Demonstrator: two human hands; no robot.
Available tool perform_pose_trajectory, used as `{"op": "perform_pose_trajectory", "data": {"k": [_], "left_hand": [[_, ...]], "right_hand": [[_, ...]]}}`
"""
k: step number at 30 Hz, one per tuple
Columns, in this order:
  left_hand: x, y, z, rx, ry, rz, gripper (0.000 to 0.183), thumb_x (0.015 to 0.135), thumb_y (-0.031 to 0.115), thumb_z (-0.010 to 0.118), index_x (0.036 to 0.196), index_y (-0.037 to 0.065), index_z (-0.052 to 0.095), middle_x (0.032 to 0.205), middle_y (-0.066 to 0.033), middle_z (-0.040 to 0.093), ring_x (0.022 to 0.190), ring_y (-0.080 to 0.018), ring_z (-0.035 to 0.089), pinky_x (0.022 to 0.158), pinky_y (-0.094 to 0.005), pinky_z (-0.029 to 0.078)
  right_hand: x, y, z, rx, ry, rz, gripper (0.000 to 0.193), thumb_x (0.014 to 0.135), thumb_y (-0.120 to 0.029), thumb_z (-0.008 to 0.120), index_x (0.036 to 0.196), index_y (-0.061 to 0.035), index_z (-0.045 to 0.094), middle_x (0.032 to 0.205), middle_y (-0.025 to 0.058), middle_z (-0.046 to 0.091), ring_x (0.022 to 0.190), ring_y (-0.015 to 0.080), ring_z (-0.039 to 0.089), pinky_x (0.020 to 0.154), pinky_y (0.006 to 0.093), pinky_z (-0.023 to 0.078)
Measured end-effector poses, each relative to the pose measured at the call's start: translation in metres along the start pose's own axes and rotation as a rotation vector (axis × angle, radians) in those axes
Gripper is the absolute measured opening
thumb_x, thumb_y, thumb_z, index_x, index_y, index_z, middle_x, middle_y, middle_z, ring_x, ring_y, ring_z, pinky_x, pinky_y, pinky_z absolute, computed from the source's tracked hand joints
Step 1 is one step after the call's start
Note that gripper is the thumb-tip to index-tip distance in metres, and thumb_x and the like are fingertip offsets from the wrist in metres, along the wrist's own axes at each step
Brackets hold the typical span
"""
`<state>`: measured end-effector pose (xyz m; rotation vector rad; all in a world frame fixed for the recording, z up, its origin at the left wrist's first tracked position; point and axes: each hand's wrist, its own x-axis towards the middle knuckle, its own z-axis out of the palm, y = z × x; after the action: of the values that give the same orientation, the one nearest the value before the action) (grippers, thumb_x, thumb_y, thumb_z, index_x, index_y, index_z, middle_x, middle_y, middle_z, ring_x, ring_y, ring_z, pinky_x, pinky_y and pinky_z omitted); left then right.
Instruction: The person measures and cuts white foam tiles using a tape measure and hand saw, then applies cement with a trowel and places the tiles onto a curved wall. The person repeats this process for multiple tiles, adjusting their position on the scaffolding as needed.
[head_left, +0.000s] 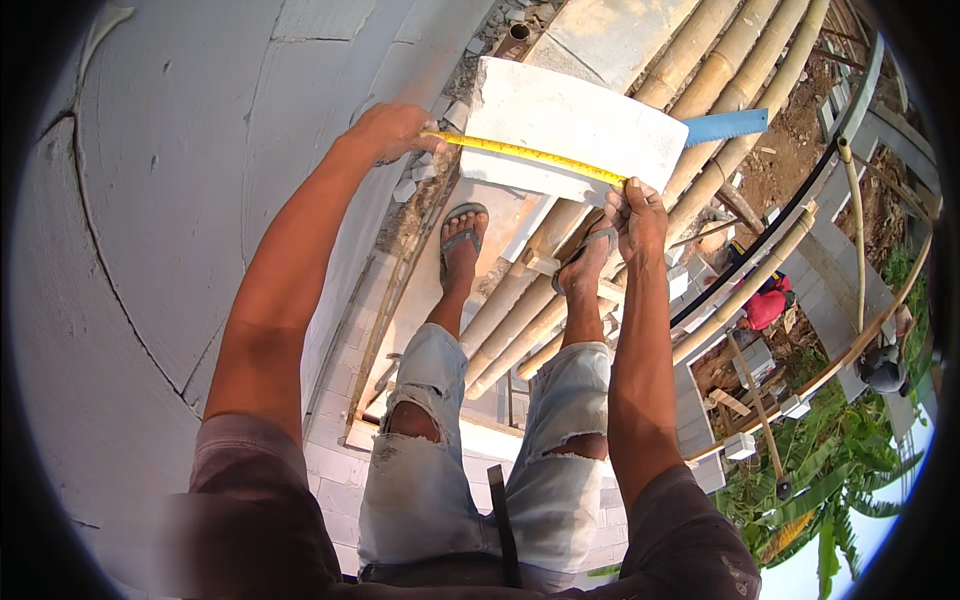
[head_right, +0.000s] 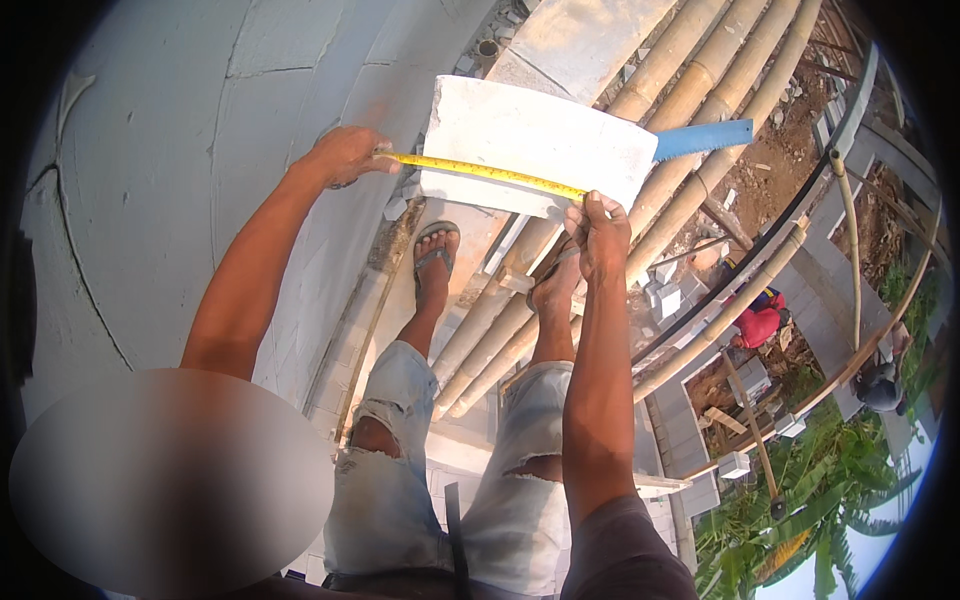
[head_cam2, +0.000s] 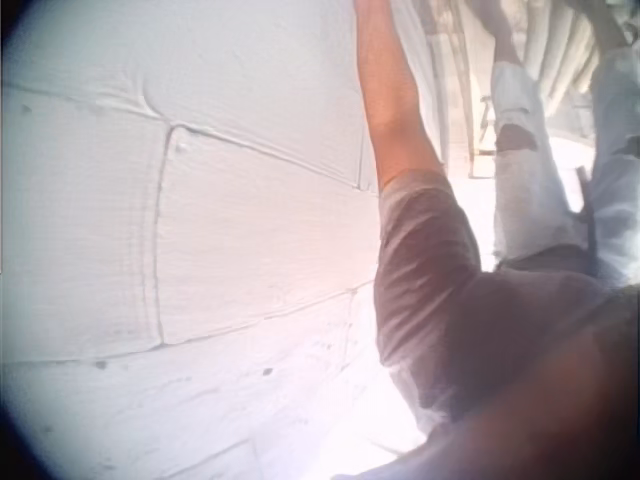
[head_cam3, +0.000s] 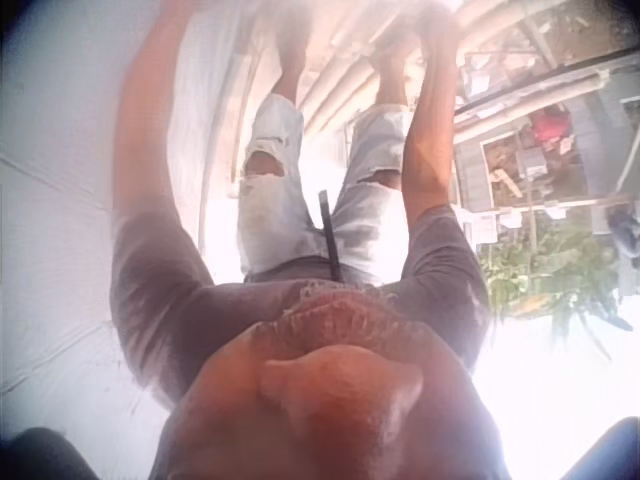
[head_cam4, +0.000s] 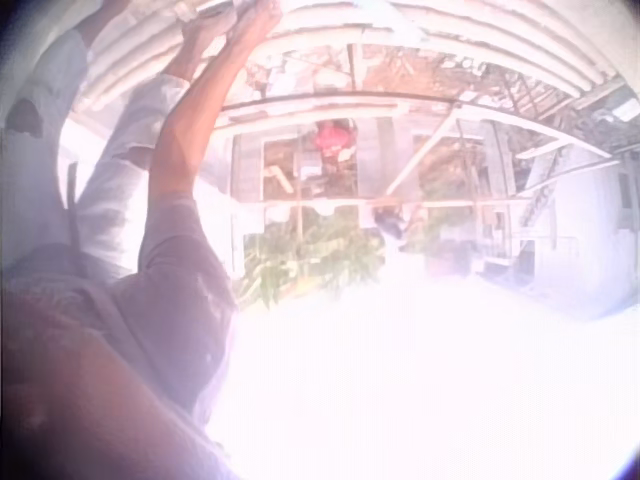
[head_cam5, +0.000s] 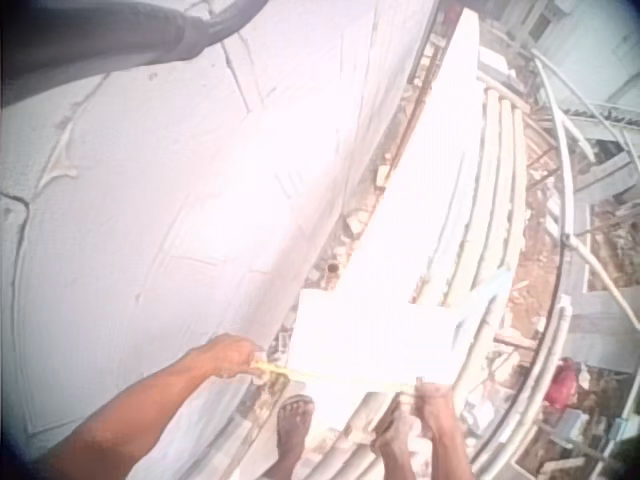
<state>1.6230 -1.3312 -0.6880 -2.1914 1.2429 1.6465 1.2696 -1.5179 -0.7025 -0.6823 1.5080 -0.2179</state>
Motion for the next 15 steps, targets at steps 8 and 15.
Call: {"op": "perform_pose_trajectory", "data": {"k": [8, 15], "left_hand": [[-0.070, 0.004, 0.091, -0.572, 0.088, -0.079, 0.090, 0.069, 0.050, 0.086, 0.141, 0.009, 0.051, 0.090, -0.0115, 0.064, 0.080, -0.0221, 0.061, 0.082, -0.0351, 0.049], [0.035, 0.092, -0.029, -0.546, 0.565, 0.140, 0.116, 0.063, 0.074, 0.078, 0.146, 0.003, 0.043, 0.075, -0.0028, 0.061, 0.078, -0.0169, 0.063, 0.082, -0.0352, 0.052]], "right_hand": [[0.058, 0.037, -0.148, -0.436, 0.178, -0.079, 0.033, 0.096, -0.027, 0.063, 0.117, -0.0017, 0.059, 0.087, 0.0081, 0.069, 0.073, 0.0159, 0.067, 0.063, 0.0288, 0.053], [0.130, 0.099, -0.122, -1.048, 0.097, -0.656, 0.047, 0.085, -0.019, 0.069, 0.129, -0.0068, 0.055, 0.118, 0.0169, 0.061, 0.105, 0.0334, 0.061, 0.088, 0.0416, 0.052]]}}
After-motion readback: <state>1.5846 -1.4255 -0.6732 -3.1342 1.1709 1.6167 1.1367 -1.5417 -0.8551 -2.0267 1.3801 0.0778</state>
